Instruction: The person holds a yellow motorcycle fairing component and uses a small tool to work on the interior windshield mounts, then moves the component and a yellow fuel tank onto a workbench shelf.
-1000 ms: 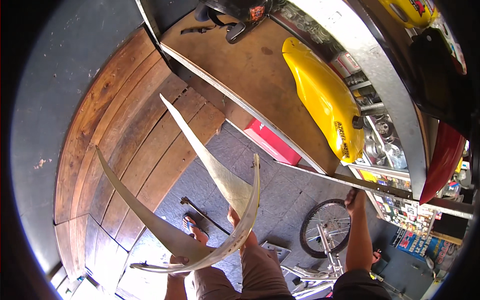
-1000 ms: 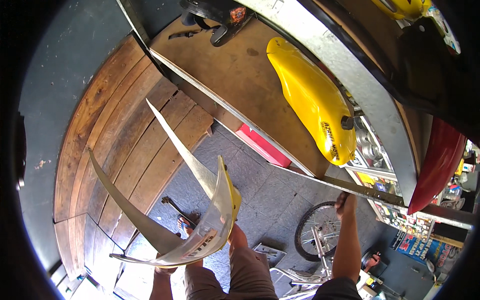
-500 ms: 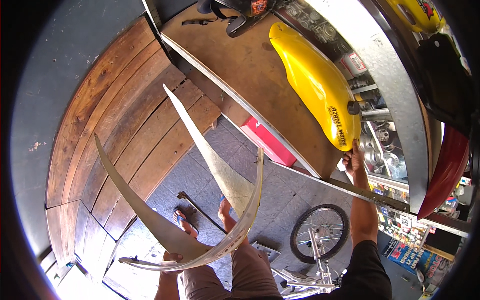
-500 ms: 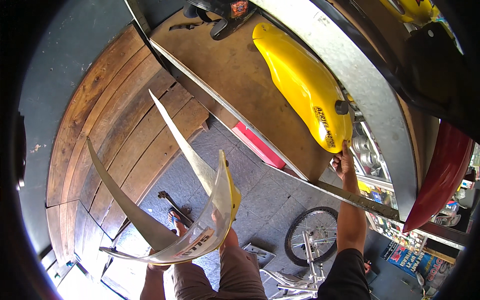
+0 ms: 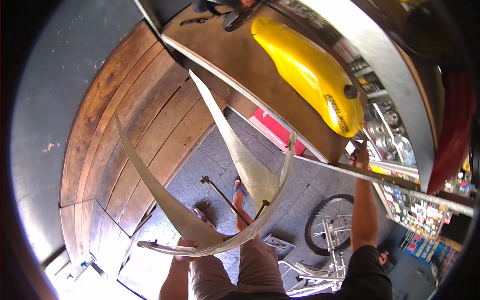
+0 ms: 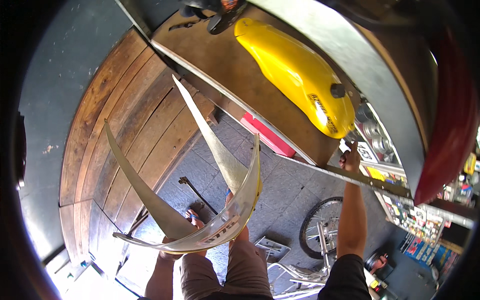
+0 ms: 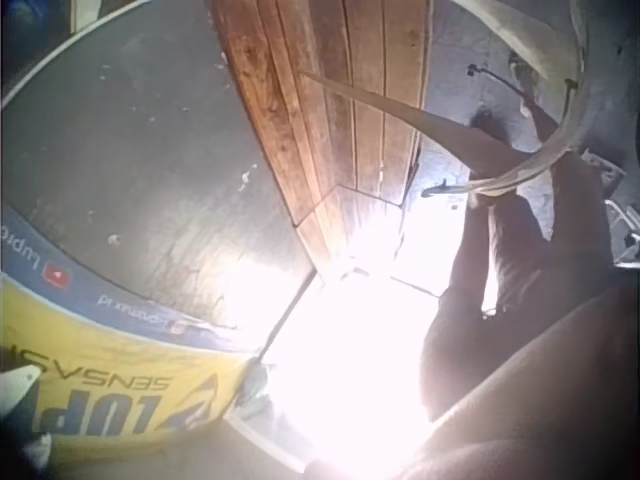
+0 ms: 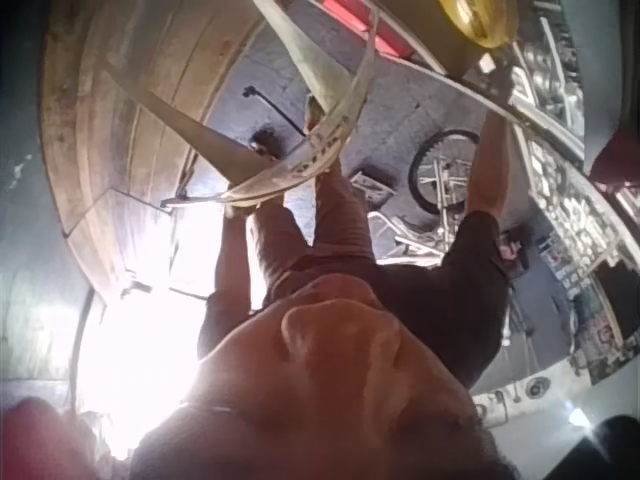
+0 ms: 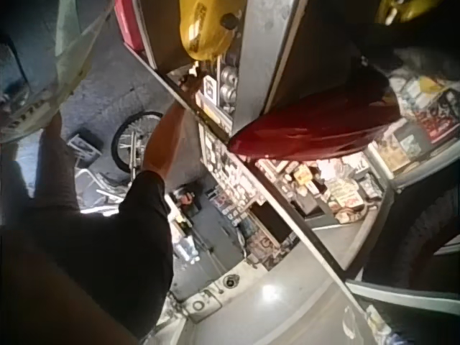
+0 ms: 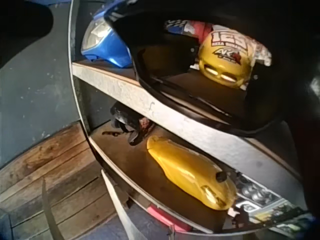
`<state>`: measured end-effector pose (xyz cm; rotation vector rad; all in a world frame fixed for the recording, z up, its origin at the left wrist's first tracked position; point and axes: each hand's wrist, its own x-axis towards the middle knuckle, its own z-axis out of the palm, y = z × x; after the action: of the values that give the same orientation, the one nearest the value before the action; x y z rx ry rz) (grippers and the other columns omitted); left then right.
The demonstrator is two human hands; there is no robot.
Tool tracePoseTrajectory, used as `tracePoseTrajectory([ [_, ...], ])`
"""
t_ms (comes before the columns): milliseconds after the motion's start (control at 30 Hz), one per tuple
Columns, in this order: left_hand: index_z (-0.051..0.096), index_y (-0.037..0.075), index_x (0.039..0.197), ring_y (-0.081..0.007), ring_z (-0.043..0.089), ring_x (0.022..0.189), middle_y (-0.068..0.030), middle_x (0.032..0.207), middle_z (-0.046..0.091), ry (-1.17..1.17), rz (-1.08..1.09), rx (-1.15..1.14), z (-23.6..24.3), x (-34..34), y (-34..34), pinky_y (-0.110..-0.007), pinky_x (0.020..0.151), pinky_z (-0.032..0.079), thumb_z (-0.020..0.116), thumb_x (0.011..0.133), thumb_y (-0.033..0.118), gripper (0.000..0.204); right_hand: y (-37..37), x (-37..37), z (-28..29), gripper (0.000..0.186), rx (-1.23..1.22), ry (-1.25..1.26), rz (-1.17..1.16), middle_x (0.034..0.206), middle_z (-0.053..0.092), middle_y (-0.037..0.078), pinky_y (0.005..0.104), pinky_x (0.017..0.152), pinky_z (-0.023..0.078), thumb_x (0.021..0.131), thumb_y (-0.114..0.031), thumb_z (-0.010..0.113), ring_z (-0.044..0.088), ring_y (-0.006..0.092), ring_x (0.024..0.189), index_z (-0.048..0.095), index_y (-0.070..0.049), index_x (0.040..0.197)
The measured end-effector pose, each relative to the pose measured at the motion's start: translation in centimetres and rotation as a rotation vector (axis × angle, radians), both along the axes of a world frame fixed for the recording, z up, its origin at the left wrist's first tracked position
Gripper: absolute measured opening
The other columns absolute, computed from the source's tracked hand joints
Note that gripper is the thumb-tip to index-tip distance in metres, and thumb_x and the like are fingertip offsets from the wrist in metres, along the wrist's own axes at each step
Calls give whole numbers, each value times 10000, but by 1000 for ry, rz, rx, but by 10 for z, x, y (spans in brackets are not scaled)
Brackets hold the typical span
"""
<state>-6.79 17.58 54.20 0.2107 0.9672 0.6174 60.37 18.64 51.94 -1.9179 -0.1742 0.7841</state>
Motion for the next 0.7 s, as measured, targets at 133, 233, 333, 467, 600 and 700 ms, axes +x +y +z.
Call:
tracePoseTrajectory([
  [133,506,54,1281,-246,578,1100,-121,1238,560,-133,61,35,-3,19,-14,-415,959,473,559,927,412,506,-100,-79,-21,561,-40,161,-232,511,349,-39,238,361,303,947,-570,469,387,91,395,563,-40,1106],
  [233,503,72,1299,-250,496,1226,-84,1306,535,-369,28,81,9,50,-6,-469,1079,349,572,914,448,542,-178,-167,-19,496,-194,357,-306,500,374,-25,247,344,294,962,-538,463,386,113,372,575,-57,1002],
  [333,456,93,1365,-233,486,1247,-57,1369,498,-434,-22,141,4,83,1,-425,1094,341,634,854,517,688,-254,-259,-26,522,-304,574,-409,494,364,-11,260,356,272,943,-565,481,379,116,380,560,-56,1023],
  [467,487,109,1345,-268,493,1248,-86,1355,517,-501,-36,125,16,132,22,-487,1068,363,628,844,536,673,-324,-357,-24,570,-410,675,-378,488,366,4,294,371,298,948,-564,462,375,143,388,581,-15,1042],
  [600,536,68,1269,-259,549,1167,-95,1245,592,-671,6,-50,8,176,46,-429,1036,399,622,847,301,490,-323,-405,-16,555,-334,682,-251,514,373,7,295,407,314,969,-491,476,378,126,409,578,30,1129],
  [700,547,108,1267,-246,543,1169,-53,1238,596,-515,-23,89,2,194,68,-455,1022,404,705,787,512,646,-287,-411,2,514,-321,676,-165,521,357,-6,293,420,309,978,-437,483,374,114,423,574,48,1123],
])
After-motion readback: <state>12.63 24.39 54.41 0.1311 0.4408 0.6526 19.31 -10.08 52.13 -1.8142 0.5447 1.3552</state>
